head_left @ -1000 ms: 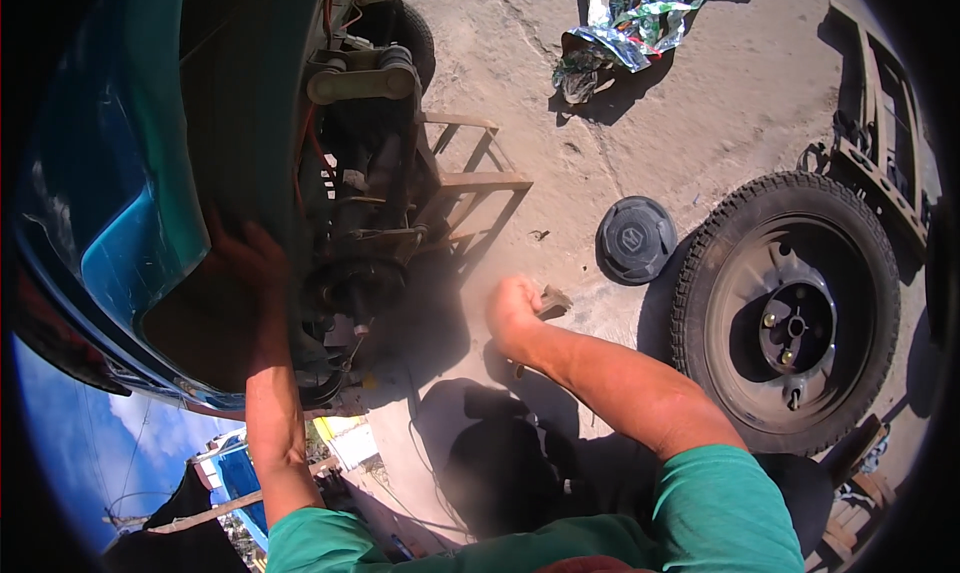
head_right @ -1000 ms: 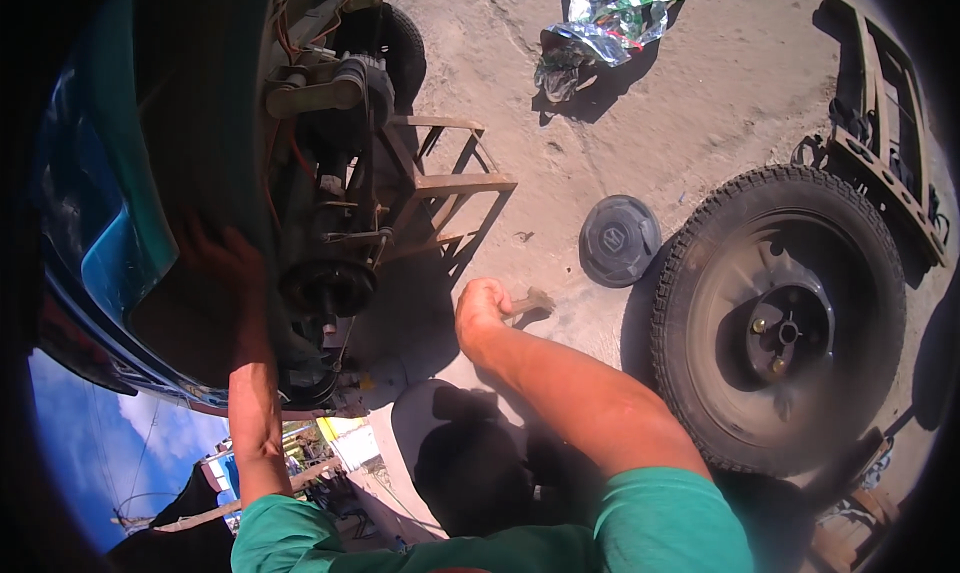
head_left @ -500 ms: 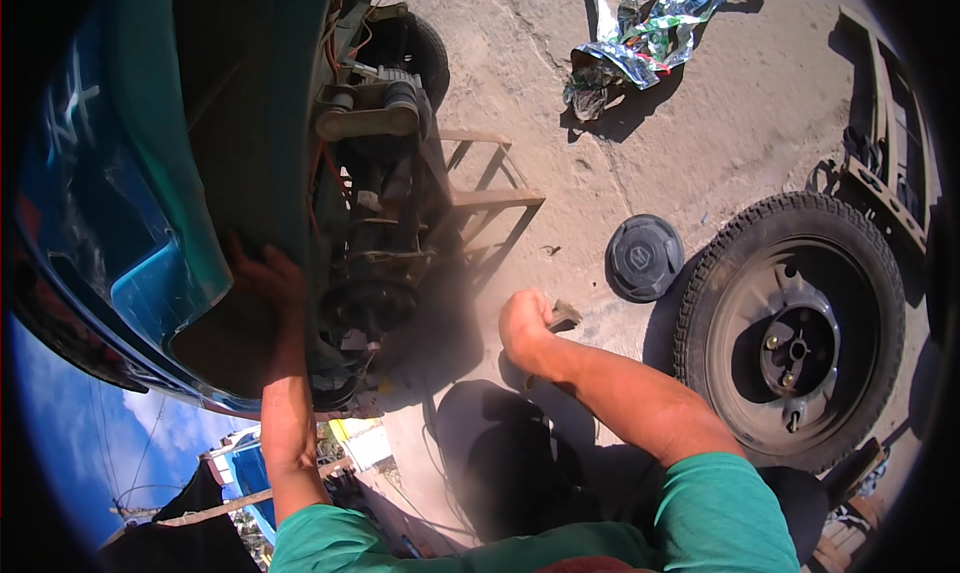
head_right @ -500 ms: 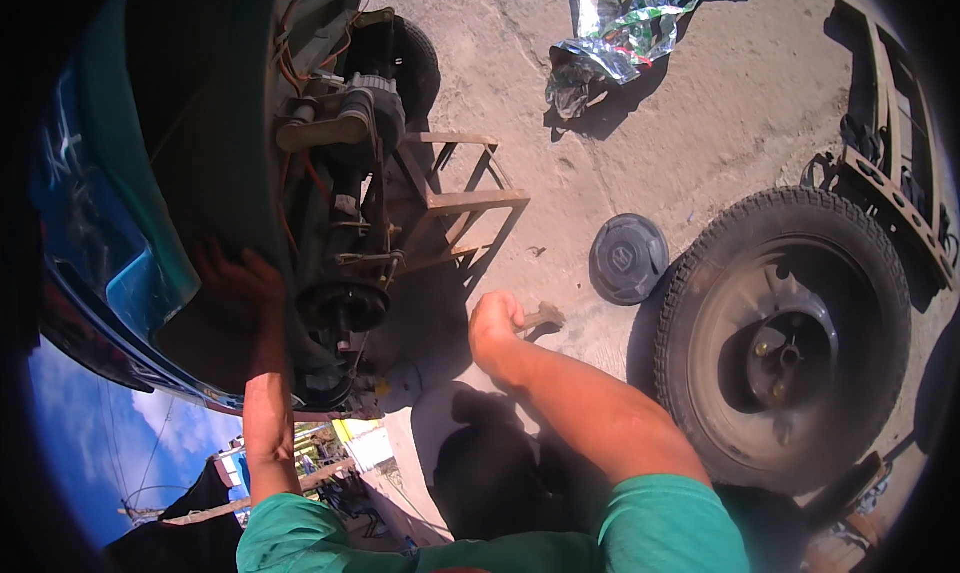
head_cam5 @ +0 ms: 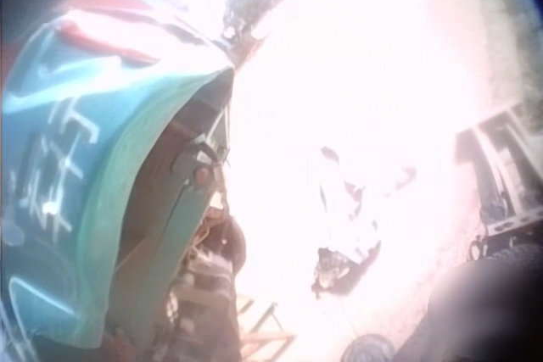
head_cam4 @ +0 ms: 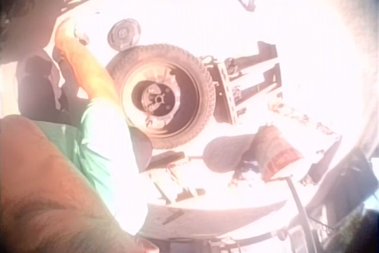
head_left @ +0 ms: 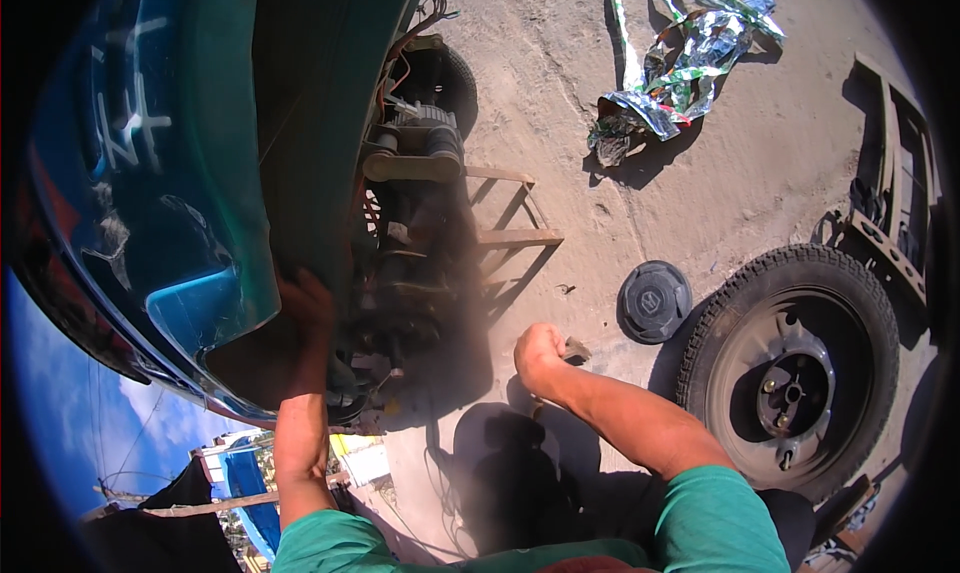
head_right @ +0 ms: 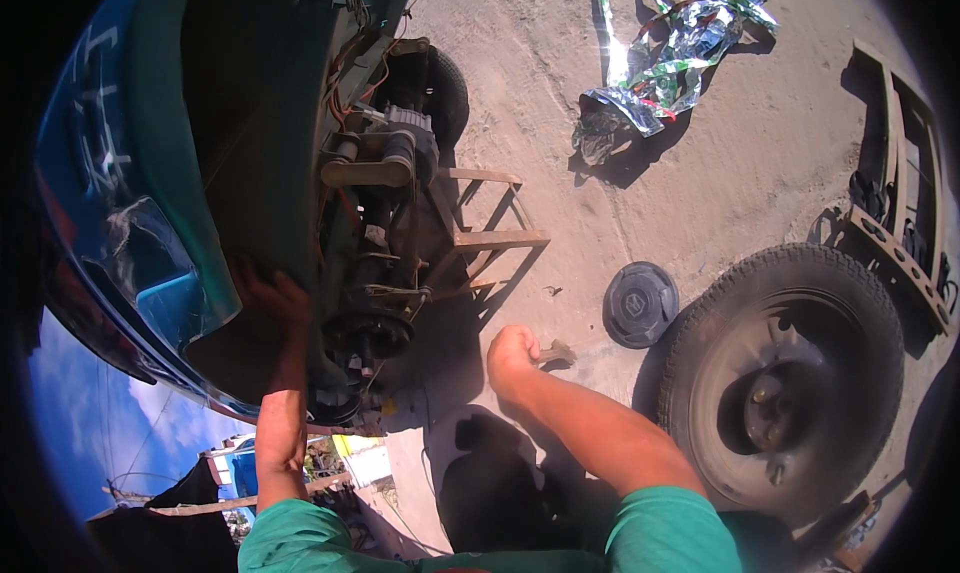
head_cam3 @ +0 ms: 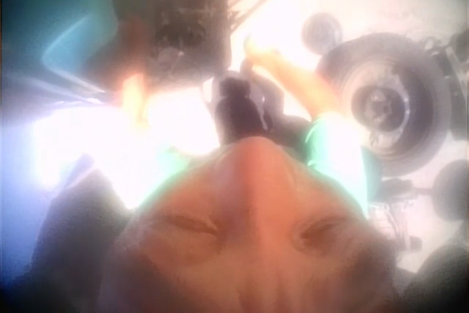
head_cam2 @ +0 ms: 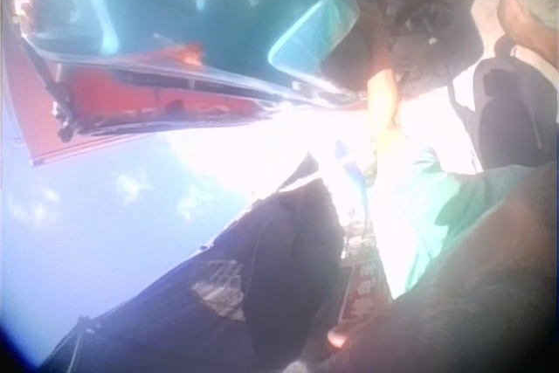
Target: The person removes components from a wheel axle on a vehicle, uses a wrench and a screwdriver to loosen parts, and then lifts and positions a tire onto the wheel hub.
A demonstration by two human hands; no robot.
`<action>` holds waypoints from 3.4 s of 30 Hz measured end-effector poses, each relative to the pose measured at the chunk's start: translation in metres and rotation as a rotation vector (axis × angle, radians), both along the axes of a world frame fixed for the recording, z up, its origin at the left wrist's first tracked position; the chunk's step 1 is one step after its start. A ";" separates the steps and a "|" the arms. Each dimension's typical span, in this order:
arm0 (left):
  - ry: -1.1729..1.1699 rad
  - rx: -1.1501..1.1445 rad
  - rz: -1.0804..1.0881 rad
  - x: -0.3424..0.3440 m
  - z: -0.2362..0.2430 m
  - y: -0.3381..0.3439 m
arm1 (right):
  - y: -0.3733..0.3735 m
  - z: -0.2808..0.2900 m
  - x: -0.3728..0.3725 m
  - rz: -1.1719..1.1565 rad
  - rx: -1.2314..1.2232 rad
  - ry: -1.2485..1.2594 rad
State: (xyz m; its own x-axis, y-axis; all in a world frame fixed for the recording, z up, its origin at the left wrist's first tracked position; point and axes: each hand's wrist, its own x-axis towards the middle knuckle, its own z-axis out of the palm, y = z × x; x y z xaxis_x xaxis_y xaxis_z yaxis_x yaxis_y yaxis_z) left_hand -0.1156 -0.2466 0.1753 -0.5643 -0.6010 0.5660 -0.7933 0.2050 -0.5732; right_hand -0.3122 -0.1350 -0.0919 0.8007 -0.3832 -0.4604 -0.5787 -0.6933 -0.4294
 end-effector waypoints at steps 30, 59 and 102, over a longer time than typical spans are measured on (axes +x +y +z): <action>0.059 0.030 0.041 0.039 -0.012 0.000 | 0.008 -0.006 0.013 -0.010 -0.060 0.042; 0.106 0.027 -0.024 0.035 -0.012 -0.004 | 0.004 -0.007 0.016 -0.069 -0.045 0.067; -0.013 -0.043 0.066 0.030 -0.006 0.005 | 0.006 -0.024 0.032 -0.108 -0.083 0.078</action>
State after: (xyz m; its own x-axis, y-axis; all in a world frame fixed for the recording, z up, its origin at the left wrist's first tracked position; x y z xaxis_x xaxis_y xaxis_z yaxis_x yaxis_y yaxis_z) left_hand -0.0861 -0.2415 0.1696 -0.5319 -0.6124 0.5849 -0.7968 0.1279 -0.5906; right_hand -0.2804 -0.1290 -0.1164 0.7160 -0.5047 -0.4823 -0.6811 -0.6566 -0.3241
